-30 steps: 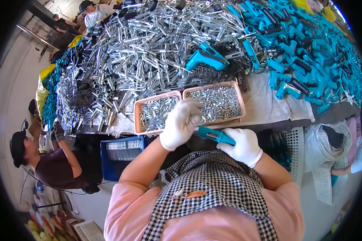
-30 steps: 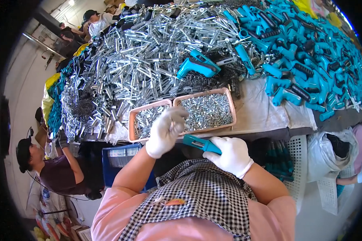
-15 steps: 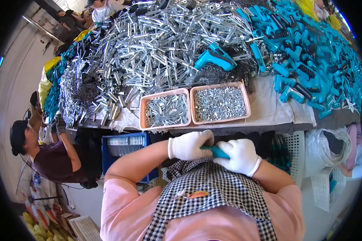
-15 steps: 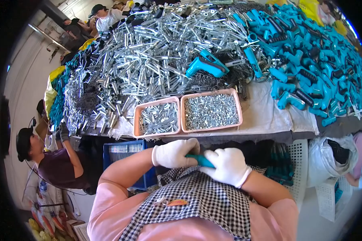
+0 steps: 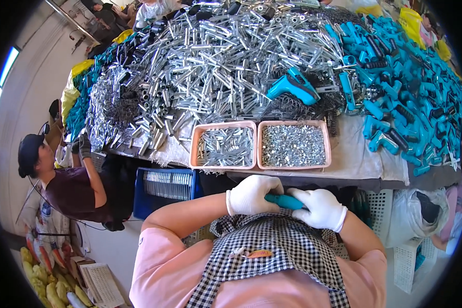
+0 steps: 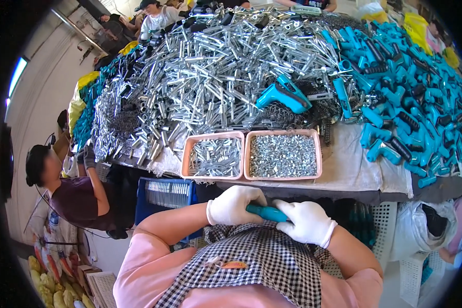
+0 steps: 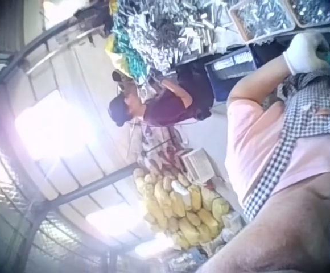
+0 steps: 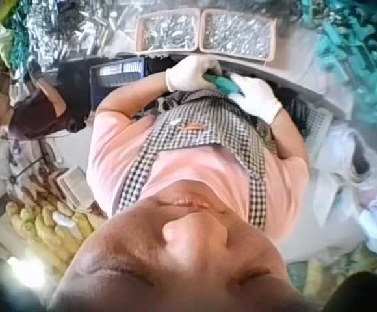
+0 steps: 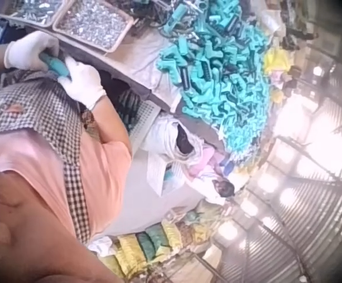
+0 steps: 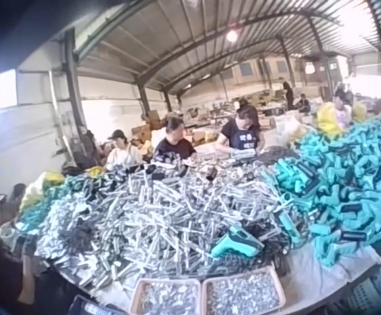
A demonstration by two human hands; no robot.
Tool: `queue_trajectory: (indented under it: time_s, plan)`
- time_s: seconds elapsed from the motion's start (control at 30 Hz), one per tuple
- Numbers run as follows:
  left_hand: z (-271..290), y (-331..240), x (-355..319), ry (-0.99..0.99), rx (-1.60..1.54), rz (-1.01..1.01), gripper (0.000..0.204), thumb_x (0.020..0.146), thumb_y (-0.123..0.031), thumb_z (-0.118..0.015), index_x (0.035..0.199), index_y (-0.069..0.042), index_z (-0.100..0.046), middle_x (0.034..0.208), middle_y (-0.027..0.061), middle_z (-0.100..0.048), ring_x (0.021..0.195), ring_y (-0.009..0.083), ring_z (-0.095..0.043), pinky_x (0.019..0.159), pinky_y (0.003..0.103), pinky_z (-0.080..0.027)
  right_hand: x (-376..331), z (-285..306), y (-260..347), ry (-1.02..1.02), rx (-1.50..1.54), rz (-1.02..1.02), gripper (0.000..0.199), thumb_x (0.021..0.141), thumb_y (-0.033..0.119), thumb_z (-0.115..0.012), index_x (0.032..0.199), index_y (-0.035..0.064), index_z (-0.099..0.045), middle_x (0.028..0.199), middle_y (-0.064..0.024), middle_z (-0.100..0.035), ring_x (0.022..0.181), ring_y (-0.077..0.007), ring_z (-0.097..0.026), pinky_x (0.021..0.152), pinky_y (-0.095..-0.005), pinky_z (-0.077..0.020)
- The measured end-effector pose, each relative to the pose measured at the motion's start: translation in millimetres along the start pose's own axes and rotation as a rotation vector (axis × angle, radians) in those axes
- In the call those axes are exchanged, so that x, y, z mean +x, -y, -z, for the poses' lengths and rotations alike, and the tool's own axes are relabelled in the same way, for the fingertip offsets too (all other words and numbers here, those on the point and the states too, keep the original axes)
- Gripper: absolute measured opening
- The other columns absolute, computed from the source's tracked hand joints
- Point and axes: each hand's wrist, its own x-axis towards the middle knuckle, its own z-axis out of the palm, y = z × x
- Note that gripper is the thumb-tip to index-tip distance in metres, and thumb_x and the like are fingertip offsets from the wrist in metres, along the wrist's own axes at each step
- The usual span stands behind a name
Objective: Assembling turquoise T-handle wrenches by inserting metal shafts into plastic handles.
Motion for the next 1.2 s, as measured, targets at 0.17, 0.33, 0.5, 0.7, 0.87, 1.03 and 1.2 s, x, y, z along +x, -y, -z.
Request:
queue_trajectory:
  time_s: [0.17, 0.33, 0.5, 0.7, 0.87, 1.03, 1.2]
  plan:
    - [41.4, 22.3, 39.3, -0.301, 0.231, -0.280, 0.039, 0.088, -0.030, -0.067, 0.113, 0.000, -0.064, 0.105, 0.0198, -0.065, 0.098, 0.0369, -0.064, 0.083, 0.043, -0.053, -6.6, -2.0, -5.8, -0.229, 0.149, -0.101, 0.048, 0.080, 0.029, -0.073, 0.120, 0.0067, -0.060, 0.081, -0.0185, -0.068, 0.072, -0.0375, -0.067, 0.063, -0.0462, -0.0514]
    - [37.6, 57.2, 82.6, -0.020, 0.969, -0.052, 0.013, 0.076, -0.016, -0.063, 0.080, -0.005, -0.068, 0.087, 0.0136, -0.066, 0.085, 0.0296, -0.065, 0.083, 0.045, -0.051, -10.0, -1.1, -10.4, -0.248, 0.134, -0.200, 0.050, 0.077, 0.026, -0.075, 0.120, 0.0066, -0.060, 0.087, -0.0201, -0.068, 0.078, -0.0396, -0.066, 0.067, -0.0464, -0.0517]
    - [28.8, 58.0, 88.7, -0.195, 0.862, -0.149, 0.015, 0.082, -0.018, -0.061, 0.083, -0.005, -0.069, 0.085, 0.0121, -0.065, 0.085, 0.0300, -0.065, 0.079, 0.043, -0.052, -13.7, 2.5, -12.1, -0.293, 0.021, -0.220, 0.045, 0.079, 0.028, -0.073, 0.117, 0.0088, -0.060, 0.085, -0.0155, -0.068, 0.073, -0.0359, -0.067, 0.063, -0.0463, -0.0512]
    - [25.3, 59.7, 84.6, -0.105, 0.767, -0.139, 0.024, 0.079, -0.026, -0.069, 0.087, -0.004, -0.068, 0.091, 0.0151, -0.065, 0.087, 0.0342, -0.066, 0.078, 0.044, -0.054, -10.1, -5.9, -10.5, -0.369, -0.008, -0.193, 0.044, 0.078, 0.027, -0.073, 0.117, 0.0092, -0.060, 0.082, -0.0144, -0.068, 0.071, -0.0358, -0.066, 0.061, -0.0459, -0.0508]
    - [20.4, 65.0, 85.1, -0.287, 0.620, -0.199, 0.015, 0.082, -0.018, -0.064, 0.083, -0.004, -0.069, 0.080, 0.0136, -0.066, 0.077, 0.0339, -0.066, 0.074, 0.044, -0.053, -14.5, -3.4, -2.4, -0.394, -0.065, -0.230, 0.045, 0.078, 0.027, -0.073, 0.117, 0.0093, -0.060, 0.081, -0.0142, -0.068, 0.071, -0.0357, -0.066, 0.061, -0.0458, -0.0507]
    - [22.2, 57.0, 79.2, -0.469, 0.392, -0.133, 0.011, 0.085, -0.015, -0.062, 0.088, -0.004, -0.064, 0.083, 0.0175, -0.065, 0.078, 0.0383, -0.065, 0.070, 0.046, -0.052, -16.0, -3.2, -1.8, -0.406, -0.081, -0.251, 0.041, 0.078, 0.027, -0.073, 0.113, 0.0099, -0.059, 0.081, -0.0139, -0.068, 0.070, -0.0361, -0.066, 0.060, -0.0464, -0.0501]
    - [28.7, 57.5, 66.7, -0.563, 0.329, -0.221, 0.017, 0.084, -0.004, -0.058, 0.099, -0.001, -0.066, 0.091, 0.0230, -0.064, 0.081, 0.0410, -0.065, 0.072, 0.046, -0.053, -8.8, -3.9, 0.1, -0.423, -0.136, -0.221, 0.044, 0.078, 0.028, -0.073, 0.116, 0.0107, -0.062, 0.083, -0.0162, -0.068, 0.072, -0.0371, -0.066, 0.063, -0.0469, -0.0516]
